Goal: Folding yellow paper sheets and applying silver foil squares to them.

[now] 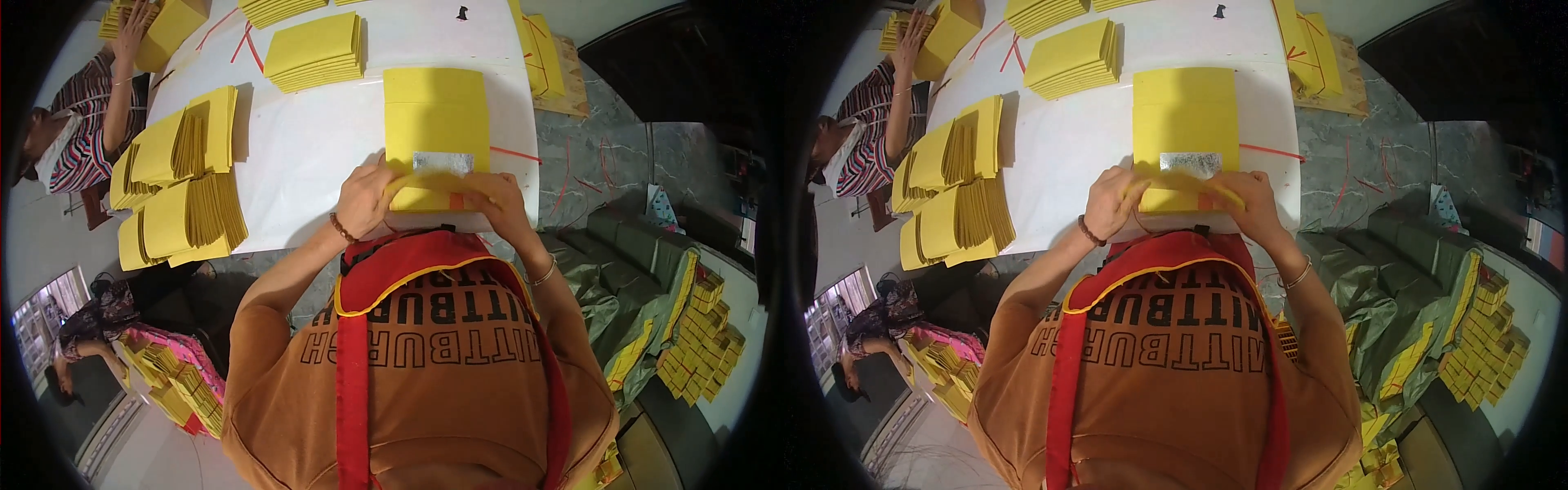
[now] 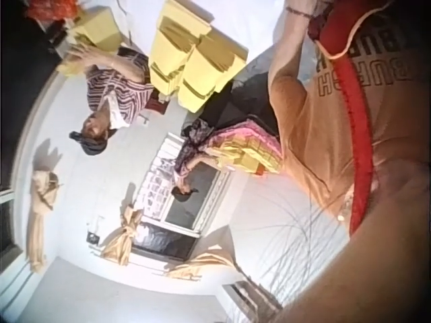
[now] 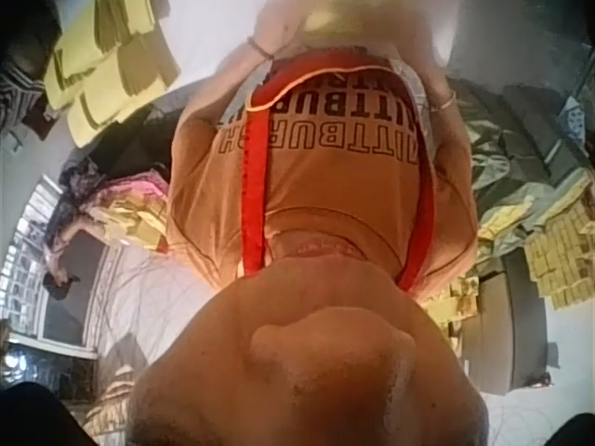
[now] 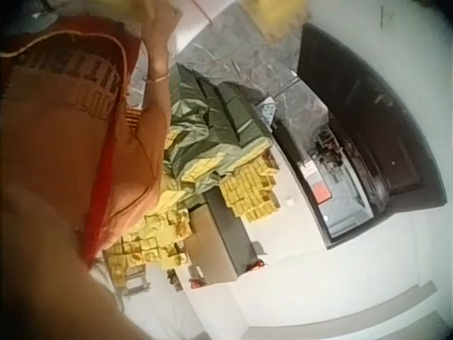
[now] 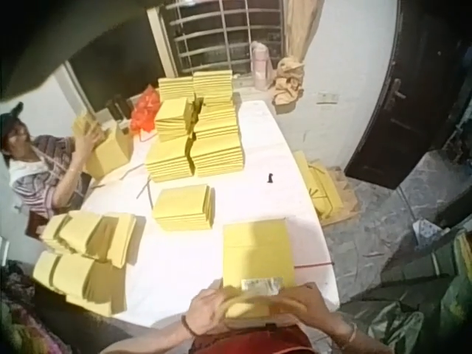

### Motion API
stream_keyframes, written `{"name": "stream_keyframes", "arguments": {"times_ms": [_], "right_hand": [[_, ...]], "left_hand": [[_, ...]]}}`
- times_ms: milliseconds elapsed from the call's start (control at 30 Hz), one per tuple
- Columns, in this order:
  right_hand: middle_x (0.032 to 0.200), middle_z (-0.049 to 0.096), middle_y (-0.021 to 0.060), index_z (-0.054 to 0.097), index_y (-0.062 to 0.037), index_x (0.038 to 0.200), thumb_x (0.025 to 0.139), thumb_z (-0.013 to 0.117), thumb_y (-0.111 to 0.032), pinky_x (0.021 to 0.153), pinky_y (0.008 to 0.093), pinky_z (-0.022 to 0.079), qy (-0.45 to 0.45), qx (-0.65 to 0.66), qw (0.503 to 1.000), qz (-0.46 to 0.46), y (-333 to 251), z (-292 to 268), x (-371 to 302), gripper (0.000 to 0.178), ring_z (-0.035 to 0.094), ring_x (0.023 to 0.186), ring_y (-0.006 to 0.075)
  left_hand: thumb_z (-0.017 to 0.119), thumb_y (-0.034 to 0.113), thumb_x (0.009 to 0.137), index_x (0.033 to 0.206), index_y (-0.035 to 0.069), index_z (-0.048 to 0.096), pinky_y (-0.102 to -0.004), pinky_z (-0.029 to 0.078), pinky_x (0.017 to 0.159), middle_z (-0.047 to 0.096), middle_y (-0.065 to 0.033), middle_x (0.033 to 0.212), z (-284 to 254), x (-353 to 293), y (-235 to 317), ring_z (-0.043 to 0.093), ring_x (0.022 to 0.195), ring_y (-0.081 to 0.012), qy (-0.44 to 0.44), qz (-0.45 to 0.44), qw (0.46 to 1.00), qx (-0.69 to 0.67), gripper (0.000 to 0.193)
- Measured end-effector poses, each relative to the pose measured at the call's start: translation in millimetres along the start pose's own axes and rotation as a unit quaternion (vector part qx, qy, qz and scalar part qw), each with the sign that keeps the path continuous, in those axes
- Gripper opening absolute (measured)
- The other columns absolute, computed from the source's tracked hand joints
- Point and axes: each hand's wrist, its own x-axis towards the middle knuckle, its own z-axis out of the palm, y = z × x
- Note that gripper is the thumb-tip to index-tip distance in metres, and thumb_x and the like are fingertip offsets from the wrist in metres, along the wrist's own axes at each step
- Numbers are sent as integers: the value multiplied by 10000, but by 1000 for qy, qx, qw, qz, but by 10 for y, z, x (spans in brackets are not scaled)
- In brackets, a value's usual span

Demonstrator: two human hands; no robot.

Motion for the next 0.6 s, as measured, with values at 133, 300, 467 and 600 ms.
{"name": "stream_keyframes", "arguments": {"times_ms": [133, 300, 467, 600], "right_hand": [[970, 642, 91, 571, -35, 1144, 847, 603, -160, 799, 289, 436, 128, 301, 923, 202, -3, 138, 212, 324, 611, 878, 160], [961, 640, 102, 541, -3, 1181, 826, 637, -135, 733, 261, 469, 210, 284, 921, 164, -44, 168, 319, 391, 604, 841, 143], [954, 642, 100, 553, -15, 1178, 804, 663, -131, 700, 242, 465, 205, 186, 951, 139, -62, 141, 363, 406, 604, 810, 126], [933, 657, 104, 577, -22, 1155, 800, 660, -122, 701, 234, 466, 186, 187, 940, 217, 26, 162, 403, 378, 600, 807, 115]], "left_hand": [[525, 260, 889, 844, -6, 533, -452, 432, 592, 559, -205, 728, 118, 241, -84, 540, 663, -406, -9, -230, 969, -89, 270], [509, 305, 888, 875, -1, 540, -449, 418, 573, 554, -201, 705, 163, 377, -208, 547, 631, -389, -25, -271, 957, -98, 308], [509, 291, 885, 1009, 43, 575, -420, 430, 577, 596, -181, 743, 117, 446, -197, 571, 629, -351, -49, -342, 927, -143, 285], [517, 274, 885, 1006, 37, 575, -401, 440, 595, 606, -160, 728, 144, 448, -247, 579, 635, -325, -43, -343, 925, -159, 272]]}}
